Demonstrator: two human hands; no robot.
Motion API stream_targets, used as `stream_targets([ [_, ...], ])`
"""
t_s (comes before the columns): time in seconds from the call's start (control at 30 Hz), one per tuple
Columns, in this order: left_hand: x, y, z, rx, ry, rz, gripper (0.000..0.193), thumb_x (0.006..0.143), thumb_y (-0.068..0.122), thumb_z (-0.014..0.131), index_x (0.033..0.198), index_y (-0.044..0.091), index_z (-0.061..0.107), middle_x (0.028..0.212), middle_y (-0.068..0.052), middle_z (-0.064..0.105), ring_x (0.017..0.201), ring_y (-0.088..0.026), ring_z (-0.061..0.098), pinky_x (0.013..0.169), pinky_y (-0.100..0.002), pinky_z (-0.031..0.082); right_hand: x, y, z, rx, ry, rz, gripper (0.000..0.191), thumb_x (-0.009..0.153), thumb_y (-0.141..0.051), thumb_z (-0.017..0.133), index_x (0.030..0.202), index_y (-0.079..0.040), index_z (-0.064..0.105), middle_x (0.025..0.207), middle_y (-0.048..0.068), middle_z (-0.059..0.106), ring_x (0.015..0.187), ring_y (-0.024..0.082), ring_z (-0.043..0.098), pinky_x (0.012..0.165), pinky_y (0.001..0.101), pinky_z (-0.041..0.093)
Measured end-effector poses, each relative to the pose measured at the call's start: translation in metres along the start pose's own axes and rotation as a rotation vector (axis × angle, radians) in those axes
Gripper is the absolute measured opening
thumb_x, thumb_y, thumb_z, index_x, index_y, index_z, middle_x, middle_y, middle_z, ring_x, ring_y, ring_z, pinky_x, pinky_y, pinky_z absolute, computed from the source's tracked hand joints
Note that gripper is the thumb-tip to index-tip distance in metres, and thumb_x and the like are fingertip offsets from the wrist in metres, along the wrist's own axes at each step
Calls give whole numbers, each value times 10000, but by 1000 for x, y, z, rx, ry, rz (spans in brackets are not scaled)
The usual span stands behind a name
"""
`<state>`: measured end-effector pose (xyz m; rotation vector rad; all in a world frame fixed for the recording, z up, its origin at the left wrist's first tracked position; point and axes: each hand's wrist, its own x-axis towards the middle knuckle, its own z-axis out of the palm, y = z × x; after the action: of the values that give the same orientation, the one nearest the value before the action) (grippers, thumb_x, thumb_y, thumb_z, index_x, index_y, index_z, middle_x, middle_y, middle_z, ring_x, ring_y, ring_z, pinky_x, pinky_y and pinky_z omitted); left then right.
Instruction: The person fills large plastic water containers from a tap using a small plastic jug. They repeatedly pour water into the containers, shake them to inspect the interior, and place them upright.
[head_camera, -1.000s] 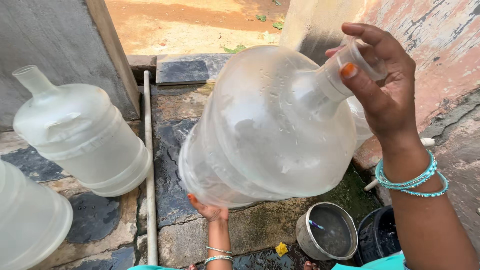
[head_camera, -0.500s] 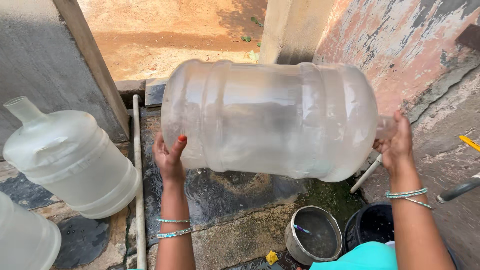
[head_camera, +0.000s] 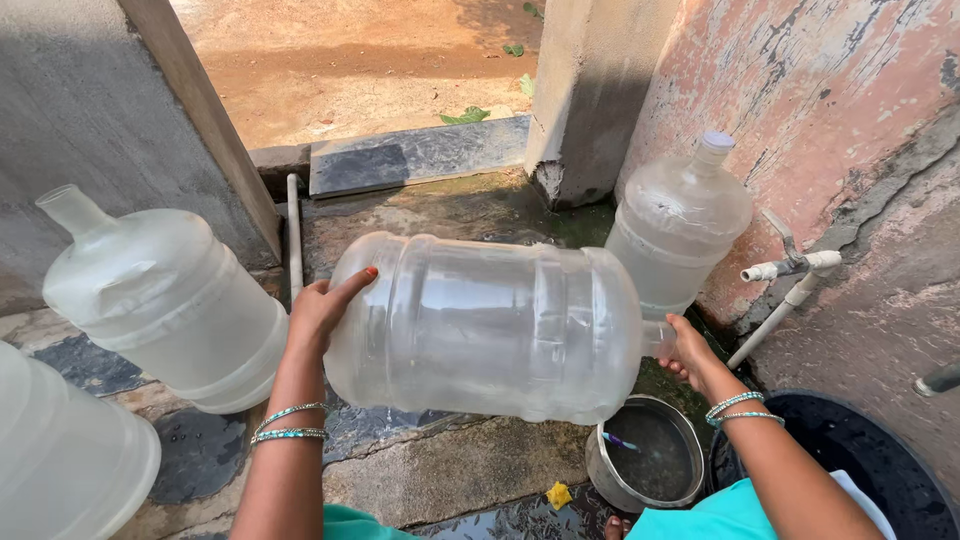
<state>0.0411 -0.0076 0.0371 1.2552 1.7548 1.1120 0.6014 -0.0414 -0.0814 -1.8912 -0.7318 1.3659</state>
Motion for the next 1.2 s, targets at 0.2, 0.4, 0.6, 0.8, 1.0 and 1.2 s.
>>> stream_targets([
  [0.2,-19,46,-43,-782,-258,563,1013,809,633,786,1471,-58,453,1411,-185,583,1317,-233,560,1125,-358,415,-46,-53,-27,583,-318,-589,514,1077,-429,437,1341,-2,548,1161,102,652,1019,213,605,870,371,494],
  [0.4,-60,84,-54,-346,-52,573,1029,737,730,727,1413,-30,568,1302,-194,673,1224,-249,658,1069,-368,493,-47,-62,-31,677,-346,-456,523,1059,-388,382,1421,-31,505,1371,140,601,1238,300,582,1051,529,445],
  [0.6,-27,29,-9,6,136,110,1081,575,688,771,1337,-59,596,1250,-245,688,1115,-308,695,954,-407,528,27,-3,10,121,-57,-35,571,1068,-505,334,1312,-25,526,1174,241,670,894,305,698,718,395,560],
  [0.8,-4,-17,-3,143,69,-156,1129,621,652,851,1372,-136,554,1360,-297,611,1247,-345,635,1051,-397,485,23,5,14,-161,-138,92,905,1053,-719,182,1160,67,618,858,251,651,565,227,581,464,309,435],
  [1.0,-27,32,-54,-750,-43,609,838,856,521,835,1372,-92,587,1210,-174,646,1096,-206,630,1023,-349,497,-21,-64,-14,549,-297,-699,518,1151,-443,300,1388,-25,494,1336,130,631,1222,244,639,1042,426,537],
  [1.2,-56,69,-55,-596,25,775,725,917,590,746,1263,-26,584,1143,-84,643,1096,-167,610,1027,-319,475,-38,-69,2,708,-265,-746,495,1124,-309,361,1480,19,464,1394,174,599,1246,311,617,1063,478,525],
])
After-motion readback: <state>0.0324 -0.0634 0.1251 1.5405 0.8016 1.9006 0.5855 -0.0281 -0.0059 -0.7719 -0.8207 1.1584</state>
